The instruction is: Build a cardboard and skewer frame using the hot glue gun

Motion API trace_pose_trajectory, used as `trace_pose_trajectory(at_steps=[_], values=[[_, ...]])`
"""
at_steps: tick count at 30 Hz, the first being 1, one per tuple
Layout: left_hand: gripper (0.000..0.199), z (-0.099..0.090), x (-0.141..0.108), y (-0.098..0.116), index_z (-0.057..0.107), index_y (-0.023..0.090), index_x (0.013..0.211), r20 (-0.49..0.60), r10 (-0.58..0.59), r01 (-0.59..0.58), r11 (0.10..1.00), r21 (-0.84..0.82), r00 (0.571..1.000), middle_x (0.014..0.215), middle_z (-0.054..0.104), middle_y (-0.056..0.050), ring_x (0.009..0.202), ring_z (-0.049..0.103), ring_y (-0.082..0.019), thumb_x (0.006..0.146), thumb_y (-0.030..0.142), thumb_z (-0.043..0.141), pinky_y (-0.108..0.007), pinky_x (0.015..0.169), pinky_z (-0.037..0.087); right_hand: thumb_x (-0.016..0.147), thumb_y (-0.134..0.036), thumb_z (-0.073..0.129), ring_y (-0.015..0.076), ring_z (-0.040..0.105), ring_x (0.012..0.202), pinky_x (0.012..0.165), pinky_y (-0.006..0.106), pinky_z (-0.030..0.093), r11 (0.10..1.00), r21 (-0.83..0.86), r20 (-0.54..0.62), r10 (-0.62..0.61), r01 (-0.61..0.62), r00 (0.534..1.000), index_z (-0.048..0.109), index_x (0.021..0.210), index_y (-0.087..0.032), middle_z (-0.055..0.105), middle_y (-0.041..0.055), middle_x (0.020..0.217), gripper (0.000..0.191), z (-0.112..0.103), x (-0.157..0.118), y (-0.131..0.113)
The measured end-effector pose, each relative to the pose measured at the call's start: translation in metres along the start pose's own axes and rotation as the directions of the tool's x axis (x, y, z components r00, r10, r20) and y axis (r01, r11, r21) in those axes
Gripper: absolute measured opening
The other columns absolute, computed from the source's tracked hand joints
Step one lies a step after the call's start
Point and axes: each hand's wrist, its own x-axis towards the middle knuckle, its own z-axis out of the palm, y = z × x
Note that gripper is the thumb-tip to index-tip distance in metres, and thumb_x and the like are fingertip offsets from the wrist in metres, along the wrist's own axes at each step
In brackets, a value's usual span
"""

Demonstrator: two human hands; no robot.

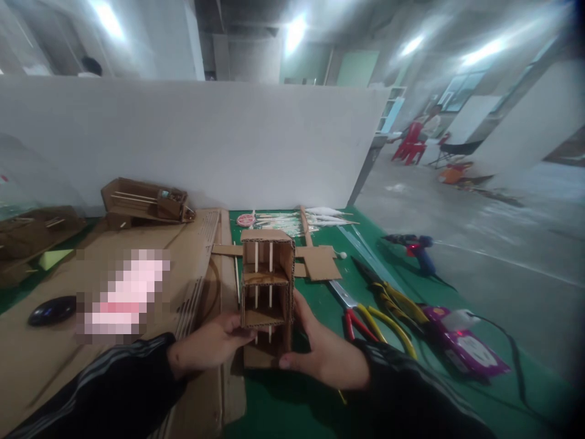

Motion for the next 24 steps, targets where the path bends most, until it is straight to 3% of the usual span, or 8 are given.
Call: trace_pose_trajectory(at_steps=[19,24], values=[[0.042,0.001,0.000,0.001,0.075,0.021,0.115,-0.003,-0.033,0.033,0.996,-0.088,0.999,0.123,0.073,-0.008,0.119,0.063,-0.028,0.090,0.053,0.061,-0.043,0.110,0.043,0.080,-0.032,0.079,0.0278,0.023,0.150,0.123,0.051,0.015,1.000,0.005,0.007,0.008,-0.008,1.000,-0.006,0.157,-0.022,0.020,0.0181,0.162,0.115,0.000,0.001,0.007],[0.043,0.003,0.001,0.000,0.075,0.023,0.116,-0.009,-0.045,0.044,0.992,-0.114,0.999,0.125,0.072,-0.007,0.116,0.065,-0.027,0.090,0.054,0.062,-0.042,0.110,0.044,0.080,-0.031,0.078,0.0270,0.026,0.149,0.122,0.048,0.019,1.000,0.023,0.020,0.019,-0.019,1.000,-0.003,0.156,-0.023,0.023,0.0176,0.160,0.112,0.000,0.001,0.004]])
